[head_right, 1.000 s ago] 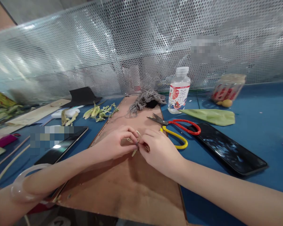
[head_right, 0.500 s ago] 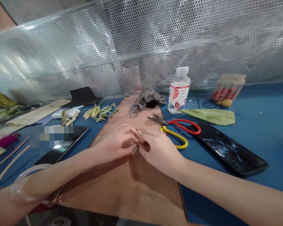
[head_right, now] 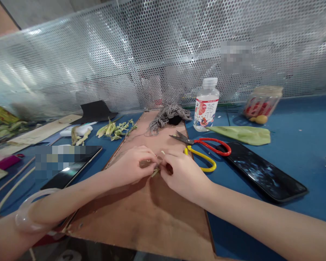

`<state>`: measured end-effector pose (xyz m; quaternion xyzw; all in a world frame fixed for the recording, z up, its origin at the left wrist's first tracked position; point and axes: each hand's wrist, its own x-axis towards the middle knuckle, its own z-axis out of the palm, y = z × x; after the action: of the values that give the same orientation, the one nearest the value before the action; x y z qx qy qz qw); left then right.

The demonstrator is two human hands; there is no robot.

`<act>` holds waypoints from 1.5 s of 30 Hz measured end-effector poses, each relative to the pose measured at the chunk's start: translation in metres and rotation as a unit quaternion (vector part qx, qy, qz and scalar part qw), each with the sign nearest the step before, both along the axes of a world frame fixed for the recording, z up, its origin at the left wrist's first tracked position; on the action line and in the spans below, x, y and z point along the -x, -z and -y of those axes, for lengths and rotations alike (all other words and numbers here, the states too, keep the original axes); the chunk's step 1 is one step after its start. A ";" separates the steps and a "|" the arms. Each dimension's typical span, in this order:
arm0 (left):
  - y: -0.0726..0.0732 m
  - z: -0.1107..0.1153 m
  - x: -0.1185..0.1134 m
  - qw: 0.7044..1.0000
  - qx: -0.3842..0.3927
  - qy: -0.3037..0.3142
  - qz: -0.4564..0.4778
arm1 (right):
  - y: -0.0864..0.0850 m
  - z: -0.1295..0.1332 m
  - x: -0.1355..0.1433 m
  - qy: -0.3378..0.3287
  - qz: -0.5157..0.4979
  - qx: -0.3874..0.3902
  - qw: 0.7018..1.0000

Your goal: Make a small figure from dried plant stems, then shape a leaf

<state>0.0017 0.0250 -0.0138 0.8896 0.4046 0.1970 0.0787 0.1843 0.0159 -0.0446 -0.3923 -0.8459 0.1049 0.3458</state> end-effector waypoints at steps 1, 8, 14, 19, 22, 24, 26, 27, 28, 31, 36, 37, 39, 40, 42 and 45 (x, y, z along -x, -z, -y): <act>0.000 0.000 0.000 1.000 0.006 -0.010 0.002 | 0.000 0.000 0.000 0.003 -0.001 0.012 1.000; -0.001 0.002 -0.001 0.996 0.060 -0.063 0.024 | -0.003 0.000 -0.001 0.009 -0.013 0.043 0.999; -0.002 0.003 -0.002 0.992 0.082 -0.092 0.036 | -0.004 0.001 -0.004 0.019 -0.014 0.031 0.999; -0.003 0.003 -0.003 0.990 0.088 -0.109 0.036 | -0.003 0.000 -0.006 0.017 0.001 0.009 1.000; -0.003 0.004 -0.002 0.989 0.094 -0.110 0.042 | -0.002 -0.001 -0.007 0.013 0.024 -0.015 1.000; -0.002 0.004 -0.001 0.989 0.094 -0.110 0.039 | -0.001 -0.001 -0.008 0.014 0.043 -0.029 0.999; -0.001 0.003 0.000 0.989 0.089 -0.115 0.031 | 0.000 0.000 -0.009 0.016 0.056 -0.039 0.998; -0.001 0.003 0.001 0.989 0.087 -0.117 0.028 | 0.000 0.000 -0.009 0.015 0.060 -0.041 0.997; -0.001 0.002 0.001 0.989 0.086 -0.118 0.025 | 0.000 0.000 -0.009 0.012 0.061 -0.040 0.997; -0.003 0.001 0.001 0.990 0.090 -0.106 0.017 | 0.001 -0.001 -0.010 -0.002 0.060 -0.035 0.998; -0.007 0.002 -0.001 0.991 0.097 -0.087 0.013 | 0.002 -0.003 -0.009 -0.006 0.058 -0.045 0.997; -0.008 0.003 -0.001 0.991 0.105 -0.078 0.020 | 0.003 -0.003 -0.009 -0.005 0.057 -0.047 0.997; -0.010 0.005 -0.001 0.991 0.117 -0.053 0.029 | 0.003 -0.004 -0.009 -0.005 0.056 -0.051 0.997; -0.010 0.006 -0.001 0.992 0.118 -0.041 0.030 | 0.003 -0.004 -0.009 -0.005 0.056 -0.054 0.997; -0.010 0.006 -0.001 0.993 0.112 -0.024 0.022 | 0.003 -0.004 -0.009 -0.005 0.055 -0.056 0.997; -0.008 0.004 -0.001 0.995 0.096 -0.012 0.006 | 0.002 -0.003 -0.009 -0.003 0.055 -0.056 0.997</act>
<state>0.0024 0.0206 -0.0057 0.8720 0.4315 0.1636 0.1634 0.1933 0.0191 -0.0470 -0.3748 -0.8692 0.0366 0.3204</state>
